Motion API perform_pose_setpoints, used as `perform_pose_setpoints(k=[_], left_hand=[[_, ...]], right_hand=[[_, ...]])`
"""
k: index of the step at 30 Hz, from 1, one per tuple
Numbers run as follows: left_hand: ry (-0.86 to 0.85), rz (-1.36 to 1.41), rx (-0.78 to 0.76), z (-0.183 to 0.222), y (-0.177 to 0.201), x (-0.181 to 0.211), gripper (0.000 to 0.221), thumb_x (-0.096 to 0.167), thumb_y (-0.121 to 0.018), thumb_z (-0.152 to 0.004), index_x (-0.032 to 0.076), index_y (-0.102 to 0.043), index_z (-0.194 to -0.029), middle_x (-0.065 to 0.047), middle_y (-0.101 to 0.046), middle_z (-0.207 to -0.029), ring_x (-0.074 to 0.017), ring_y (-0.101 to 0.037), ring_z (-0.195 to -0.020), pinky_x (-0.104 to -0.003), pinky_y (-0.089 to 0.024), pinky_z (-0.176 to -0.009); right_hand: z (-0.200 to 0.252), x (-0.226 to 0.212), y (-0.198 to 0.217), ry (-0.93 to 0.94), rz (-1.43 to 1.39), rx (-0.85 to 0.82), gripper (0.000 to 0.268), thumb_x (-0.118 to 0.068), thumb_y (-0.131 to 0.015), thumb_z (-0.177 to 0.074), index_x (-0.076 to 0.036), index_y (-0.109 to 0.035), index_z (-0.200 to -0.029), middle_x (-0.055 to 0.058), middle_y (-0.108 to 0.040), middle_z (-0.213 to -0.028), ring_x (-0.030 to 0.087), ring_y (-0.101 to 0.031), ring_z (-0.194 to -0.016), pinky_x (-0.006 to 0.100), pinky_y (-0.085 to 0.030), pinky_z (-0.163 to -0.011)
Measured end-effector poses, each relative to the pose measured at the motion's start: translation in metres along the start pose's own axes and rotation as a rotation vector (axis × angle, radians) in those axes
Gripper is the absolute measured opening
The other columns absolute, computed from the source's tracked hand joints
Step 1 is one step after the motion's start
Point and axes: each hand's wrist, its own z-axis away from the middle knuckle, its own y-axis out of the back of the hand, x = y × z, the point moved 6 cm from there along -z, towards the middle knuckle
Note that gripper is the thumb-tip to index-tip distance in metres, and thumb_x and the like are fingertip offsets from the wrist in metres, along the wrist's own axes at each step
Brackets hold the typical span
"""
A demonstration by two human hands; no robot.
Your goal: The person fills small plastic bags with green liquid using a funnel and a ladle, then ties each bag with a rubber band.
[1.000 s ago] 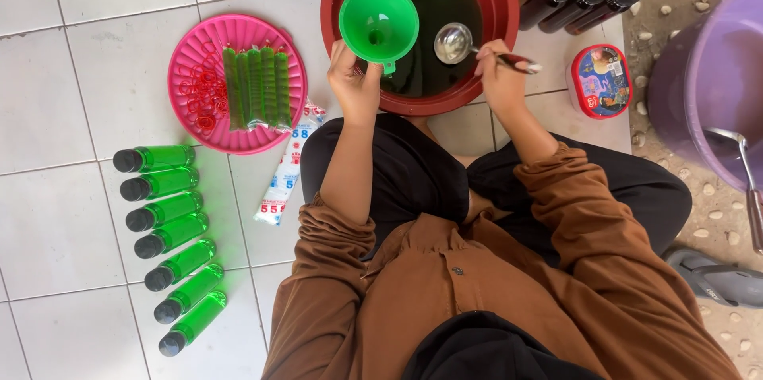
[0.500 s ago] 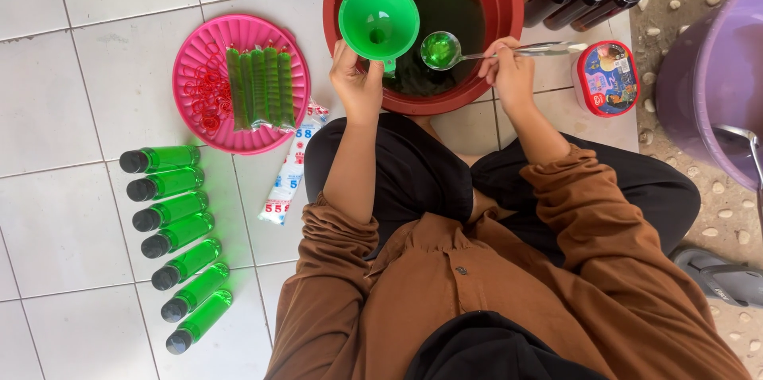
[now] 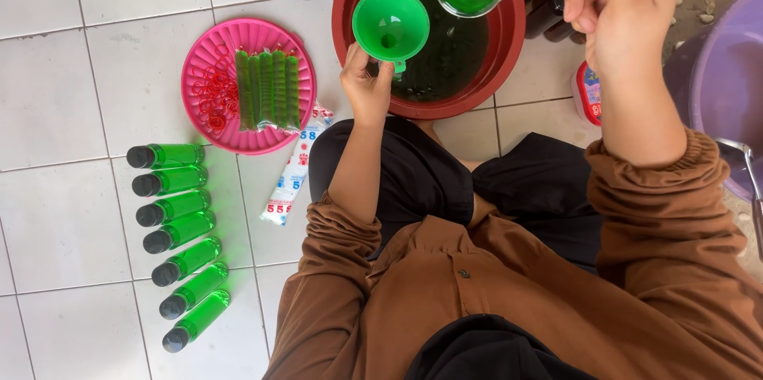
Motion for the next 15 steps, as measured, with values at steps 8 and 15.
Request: perform_pose_setpoints(k=[8, 15], left_hand=[[-0.016, 0.005, -0.036, -0.001, -0.001, 0.008, 0.025, 0.036, -0.068, -0.098, 0.011, -0.07, -0.102, 0.0, -0.055, -0.082, -0.0141, -0.052, -0.077, -0.029, -0.045, -0.068], [-0.051, -0.044, -0.075, 0.001, -0.004, 0.013, 0.019, 0.029, -0.073, -0.096, 0.013, -0.072, -0.106, 0.002, -0.069, -0.097, -0.0179, -0.059, -0.089, -0.033, -0.053, -0.08]], right_hand=[[0.01, -0.008, -0.056, 0.134, 0.034, -0.233, 0.026, -0.009, -0.039, -0.116, 0.002, -0.055, -0.099, 0.018, -0.058, -0.074, 0.016, -0.049, -0.05, 0.021, -0.031, -0.044], [0.041, -0.013, -0.09, 0.346, 0.388, -0.43, 0.033, -0.02, -0.033, -0.12, 0.001, -0.054, -0.105, 0.009, -0.061, -0.077, 0.014, -0.054, -0.058, 0.025, -0.04, -0.051]])
